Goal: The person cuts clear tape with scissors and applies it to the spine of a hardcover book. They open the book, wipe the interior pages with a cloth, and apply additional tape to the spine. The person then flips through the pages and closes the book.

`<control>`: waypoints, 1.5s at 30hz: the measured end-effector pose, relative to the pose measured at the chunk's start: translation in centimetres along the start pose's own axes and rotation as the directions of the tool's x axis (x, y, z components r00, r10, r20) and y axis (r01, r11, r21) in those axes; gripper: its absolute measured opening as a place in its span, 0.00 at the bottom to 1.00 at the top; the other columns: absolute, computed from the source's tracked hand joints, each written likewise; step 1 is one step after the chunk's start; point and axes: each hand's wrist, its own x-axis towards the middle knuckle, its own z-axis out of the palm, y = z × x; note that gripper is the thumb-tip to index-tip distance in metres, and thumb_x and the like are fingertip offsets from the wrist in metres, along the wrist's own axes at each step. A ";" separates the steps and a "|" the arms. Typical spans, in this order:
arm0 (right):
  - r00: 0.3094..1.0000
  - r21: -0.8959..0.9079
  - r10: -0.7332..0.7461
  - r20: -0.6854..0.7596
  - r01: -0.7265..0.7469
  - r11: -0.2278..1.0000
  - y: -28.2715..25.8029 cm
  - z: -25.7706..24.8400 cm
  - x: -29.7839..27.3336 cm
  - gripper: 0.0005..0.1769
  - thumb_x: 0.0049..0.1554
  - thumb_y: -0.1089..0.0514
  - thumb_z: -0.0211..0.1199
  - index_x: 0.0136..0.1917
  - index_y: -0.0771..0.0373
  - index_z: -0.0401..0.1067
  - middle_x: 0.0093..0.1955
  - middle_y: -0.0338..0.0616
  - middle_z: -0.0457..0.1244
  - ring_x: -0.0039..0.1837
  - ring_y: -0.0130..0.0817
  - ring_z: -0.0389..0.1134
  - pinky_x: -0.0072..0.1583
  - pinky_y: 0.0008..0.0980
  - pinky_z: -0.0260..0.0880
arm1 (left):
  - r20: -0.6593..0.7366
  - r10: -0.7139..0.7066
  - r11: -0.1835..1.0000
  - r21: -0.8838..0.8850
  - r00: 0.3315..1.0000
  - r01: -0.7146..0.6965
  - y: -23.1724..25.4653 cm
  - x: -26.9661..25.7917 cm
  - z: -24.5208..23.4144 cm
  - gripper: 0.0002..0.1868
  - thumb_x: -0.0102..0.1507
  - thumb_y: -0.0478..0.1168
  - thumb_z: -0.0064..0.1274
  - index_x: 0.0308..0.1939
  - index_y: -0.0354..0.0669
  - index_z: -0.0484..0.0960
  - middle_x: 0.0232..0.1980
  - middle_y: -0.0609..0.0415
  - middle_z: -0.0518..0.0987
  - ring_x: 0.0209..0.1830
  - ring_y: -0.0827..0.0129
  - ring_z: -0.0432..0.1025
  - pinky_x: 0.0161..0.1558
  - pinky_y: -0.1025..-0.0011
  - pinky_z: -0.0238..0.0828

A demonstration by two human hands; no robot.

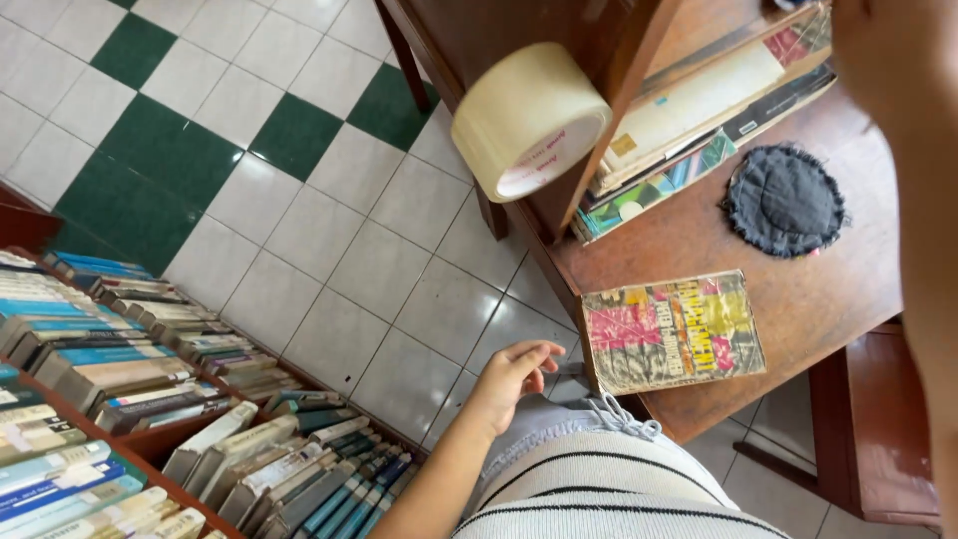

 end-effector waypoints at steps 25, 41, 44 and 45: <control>0.669 0.632 0.575 0.471 -0.711 0.308 -16.2 8.3 -32.2 0.03 0.64 0.65 0.60 0.53 0.63 0.72 0.41 0.38 0.60 0.48 0.28 0.63 0.55 0.31 0.68 | -0.336 0.018 0.998 0.055 0.942 0.000 -5.4 2.7 6.4 0.16 0.66 0.40 0.56 0.58 0.46 0.76 0.54 0.53 0.70 0.47 0.72 0.66 0.39 0.80 0.77; 0.653 0.688 0.556 0.514 -0.701 0.188 -15.6 9.8 -33.9 0.04 0.63 0.64 0.63 0.52 0.65 0.73 0.42 0.40 0.62 0.49 0.26 0.63 0.56 0.29 0.67 | -0.192 0.196 0.937 0.325 0.962 -0.126 -7.1 1.8 8.3 0.26 0.64 0.43 0.58 0.67 0.55 0.76 0.65 0.49 0.76 0.54 0.69 0.75 0.48 0.71 0.78; 0.647 0.709 0.546 0.533 -0.693 0.129 -15.9 10.0 -33.0 0.03 0.64 0.64 0.61 0.52 0.65 0.72 0.41 0.41 0.61 0.49 0.27 0.61 0.55 0.30 0.66 | -0.231 0.127 0.992 0.055 0.965 -0.117 -7.7 3.6 7.7 0.22 0.67 0.42 0.55 0.64 0.45 0.72 0.58 0.49 0.80 0.48 0.73 0.73 0.38 0.79 0.74; 0.632 0.676 0.521 0.573 -0.724 0.135 -16.2 10.0 -32.5 0.04 0.65 0.63 0.60 0.51 0.65 0.73 0.40 0.42 0.61 0.46 0.28 0.60 0.52 0.30 0.65 | -0.242 0.085 0.996 0.024 0.966 -0.082 -7.5 4.0 7.6 0.22 0.68 0.42 0.55 0.64 0.43 0.71 0.55 0.47 0.80 0.41 0.70 0.75 0.32 0.78 0.75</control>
